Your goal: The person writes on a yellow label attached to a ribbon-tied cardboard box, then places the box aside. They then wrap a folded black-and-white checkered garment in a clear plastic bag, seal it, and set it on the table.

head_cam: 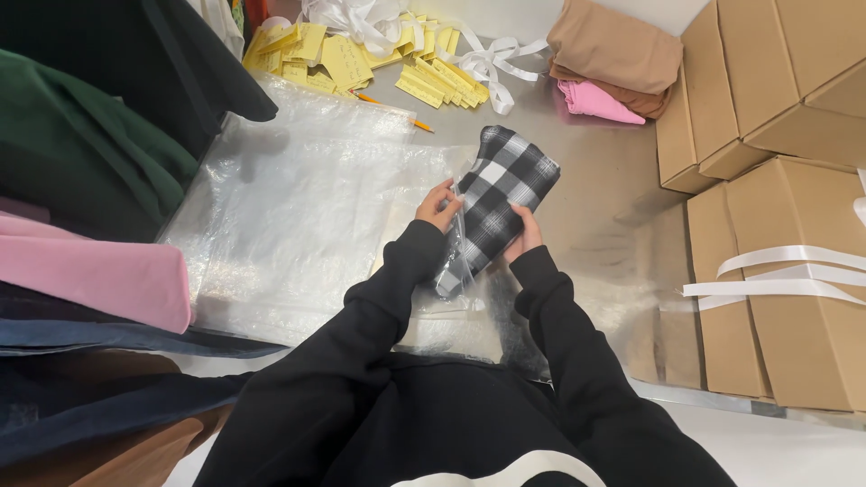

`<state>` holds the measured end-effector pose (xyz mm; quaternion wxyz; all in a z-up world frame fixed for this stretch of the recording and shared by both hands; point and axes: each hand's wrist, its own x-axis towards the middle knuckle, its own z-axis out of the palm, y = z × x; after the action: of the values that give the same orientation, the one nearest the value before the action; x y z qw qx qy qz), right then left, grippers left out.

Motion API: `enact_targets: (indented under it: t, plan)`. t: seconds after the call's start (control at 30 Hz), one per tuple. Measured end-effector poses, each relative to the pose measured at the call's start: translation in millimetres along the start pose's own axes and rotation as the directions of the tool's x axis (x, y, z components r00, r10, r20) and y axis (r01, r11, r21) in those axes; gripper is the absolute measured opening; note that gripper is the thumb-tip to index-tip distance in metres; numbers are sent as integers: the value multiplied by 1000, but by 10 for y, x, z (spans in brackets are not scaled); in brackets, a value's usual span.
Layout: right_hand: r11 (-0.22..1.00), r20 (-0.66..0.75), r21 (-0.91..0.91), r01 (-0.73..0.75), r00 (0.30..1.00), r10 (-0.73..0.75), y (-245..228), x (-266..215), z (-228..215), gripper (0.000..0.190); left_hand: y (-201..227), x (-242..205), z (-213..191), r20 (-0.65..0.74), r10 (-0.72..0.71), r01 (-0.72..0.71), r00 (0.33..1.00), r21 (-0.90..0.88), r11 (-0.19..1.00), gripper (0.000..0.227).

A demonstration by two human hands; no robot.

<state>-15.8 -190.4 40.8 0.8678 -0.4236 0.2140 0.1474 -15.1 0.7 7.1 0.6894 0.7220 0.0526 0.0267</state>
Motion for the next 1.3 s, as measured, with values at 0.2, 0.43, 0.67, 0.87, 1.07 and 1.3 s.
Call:
enact_targets:
  t: [0.2,0.43,0.67,0.87,1.07,1.3]
  plan:
    - [994,61,-87,-71,995,76,-52,9,-61,61,155,-68,37,17,42,-42,999,-3,999,27]
    - [900,20,-413,-139,987,162,-130,-228,206,80,251,-30,106,86,147,-150,985,34,988,29]
    - [924,-24,-383,-3,1000,-6,73,23,226,80,179,-61,102,122,207,-230,971,216,949,34]
    - [818,71,-563,-119,979,191,-183,-261,344,46,314,-117,49,170,211,-254,963,292,922,38]
    - [745,78,-658,-104,975,206,83,287,34,43,213,-73,310,274,335,-412,901,306,858,33]
    - [876,27,-456,-157,981,190,331,465,-75,42,-44,-198,535,227,277,-318,934,167,933,23]
